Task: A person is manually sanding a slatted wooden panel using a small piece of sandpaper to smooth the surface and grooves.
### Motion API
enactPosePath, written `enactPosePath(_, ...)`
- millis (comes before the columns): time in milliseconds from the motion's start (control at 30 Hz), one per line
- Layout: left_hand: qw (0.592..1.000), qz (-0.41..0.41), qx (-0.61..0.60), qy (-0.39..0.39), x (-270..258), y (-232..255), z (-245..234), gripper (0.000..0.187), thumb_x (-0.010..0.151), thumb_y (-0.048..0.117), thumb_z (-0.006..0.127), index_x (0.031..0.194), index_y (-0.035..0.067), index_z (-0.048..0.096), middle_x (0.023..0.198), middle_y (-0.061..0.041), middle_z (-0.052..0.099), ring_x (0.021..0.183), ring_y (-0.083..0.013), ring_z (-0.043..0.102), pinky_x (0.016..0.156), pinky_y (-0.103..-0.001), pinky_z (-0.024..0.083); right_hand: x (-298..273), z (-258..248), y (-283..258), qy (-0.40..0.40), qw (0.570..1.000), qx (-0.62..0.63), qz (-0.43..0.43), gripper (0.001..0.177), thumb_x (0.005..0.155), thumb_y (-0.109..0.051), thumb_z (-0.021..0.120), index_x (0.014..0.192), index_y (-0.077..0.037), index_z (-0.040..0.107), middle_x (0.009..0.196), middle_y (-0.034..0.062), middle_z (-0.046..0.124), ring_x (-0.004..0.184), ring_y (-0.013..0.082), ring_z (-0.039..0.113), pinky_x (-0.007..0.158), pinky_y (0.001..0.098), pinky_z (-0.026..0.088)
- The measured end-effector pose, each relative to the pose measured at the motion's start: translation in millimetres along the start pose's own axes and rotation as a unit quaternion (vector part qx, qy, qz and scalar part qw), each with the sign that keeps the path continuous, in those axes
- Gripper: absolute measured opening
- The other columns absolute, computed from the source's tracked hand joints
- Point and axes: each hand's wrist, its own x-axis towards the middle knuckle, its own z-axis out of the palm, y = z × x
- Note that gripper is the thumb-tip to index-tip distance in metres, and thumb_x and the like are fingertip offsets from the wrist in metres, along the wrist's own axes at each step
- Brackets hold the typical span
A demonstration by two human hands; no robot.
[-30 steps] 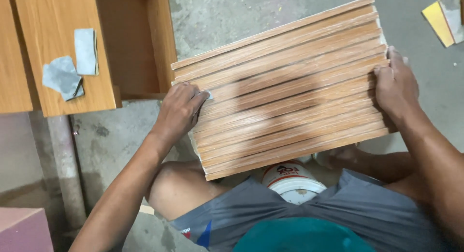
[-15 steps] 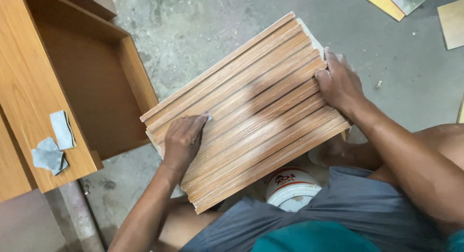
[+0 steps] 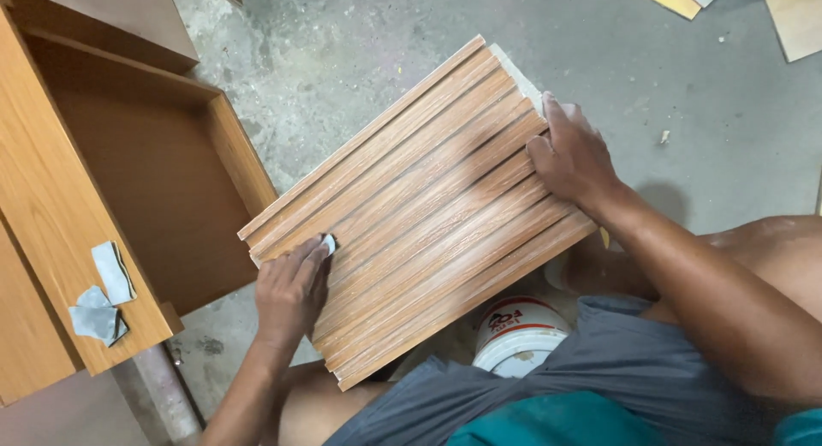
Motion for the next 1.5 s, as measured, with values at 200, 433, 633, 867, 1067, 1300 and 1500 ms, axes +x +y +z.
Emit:
enactPosePath(200,0.976,-0.099,-0.141,0.13,86,83,61,0.01,0.096,0.018,0.072,0.104,0.014,0.077,0.097,-0.005,0.076,0.083,-0.0266,0.07,0.073,-0.038,0.053,-3,7,0,0.011,0.998,-0.06,-0.018,0.078,0.095,-0.04,0.045,0.159,0.003,0.037,0.139,0.0347,0.05,0.132,0.0564,0.049,0.108,0.0675,0.03)
enactPosePath(433,0.899,-0.217,-0.282,0.254,152,183,71,0.028,0.088,0.004,0.07,0.115,0.0,0.066,0.112,-0.021,0.063,0.103,-0.0428,0.065,0.09,-0.054,0.053,-67,6,-83,0.023,0.966,0.227,-0.12,0.039,0.109,-0.034,0.051,0.138,-0.01,0.062,0.117,0.0151,0.066,0.112,0.0284,0.061,0.101,0.045,0.047)
enactPosePath(633,0.884,-0.286,-0.338,0.152,68,167,66,0.051,0.096,0.021,0.065,0.145,0.014,0.054,0.142,-0.016,0.062,0.133,-0.0374,0.061,0.117,-0.059,0.043,-49,27,-90,-0.015,0.941,0.325,-0.096,0.013,0.109,-0.017,0.062,0.11,-0.005,0.066,0.102,0.0171,0.072,0.091,0.0234,0.074,0.078,0.0361,0.064)
enactPosePath(867,0.746,-0.659,-0.053,0.078,-61,55,59,0.069,0.097,0.034,0.062,0.153,-0.001,0.042,0.15,-0.028,0.047,0.134,-0.0446,0.054,0.107,-0.061,0.045,-11,109,-180,-0.008,0.878,-0.167,-0.449,0.02,0.099,-0.035,0.074,0.105,-0.016,0.072,0.092,0.0049,0.066,0.096,0.0296,0.067,0.088,0.0457,0.055)
enactPosePath(1067,0.737,-0.645,-0.153,0.128,-62,52,75,0.058,0.104,0.029,0.049,0.154,-0.001,0.039,0.138,-0.033,0.054,0.102,-0.0518,0.07,0.075,-0.06,0.062,15,116,-183,0.032,0.716,-0.304,-0.627,0.026,0.102,-0.034,0.071,0.092,-0.012,0.063,0.083,0.0053,0.053,0.088,0.0285,0.063,0.079,0.042,0.053)
enactPosePath(1300,0.692,-0.669,-0.257,0.09,-58,48,51,0.062,0.102,0.03,0.04,0.158,0.007,0.035,0.149,-0.029,0.046,0.122,-0.0508,0.062,0.087,-0.059,0.057,34,157,-197,0.042,0.68,-0.274,-0.679,0.032,0.101,-0.032,0.078,0.088,-0.009,0.06,0.081,0.0062,0.049,0.082,0.0314,0.061,0.07,0.0436,0.049)
enactPosePath(1500,0.691,-0.662,-0.283,0.064,-59,50,45,0.065,0.098,0.026,0.043,0.16,0.007,0.031,0.154,-0.031,0.041,0.122,-0.0525,0.06,0.089,-0.062,0.054,1,221,-269,0.026,0.653,-0.196,-0.731,0.023,0.094,-0.023,0.074,0.083,-0.011,0.058,0.079,0.0049,0.05,0.078,0.0285,0.061,0.067,0.0409,0.049)
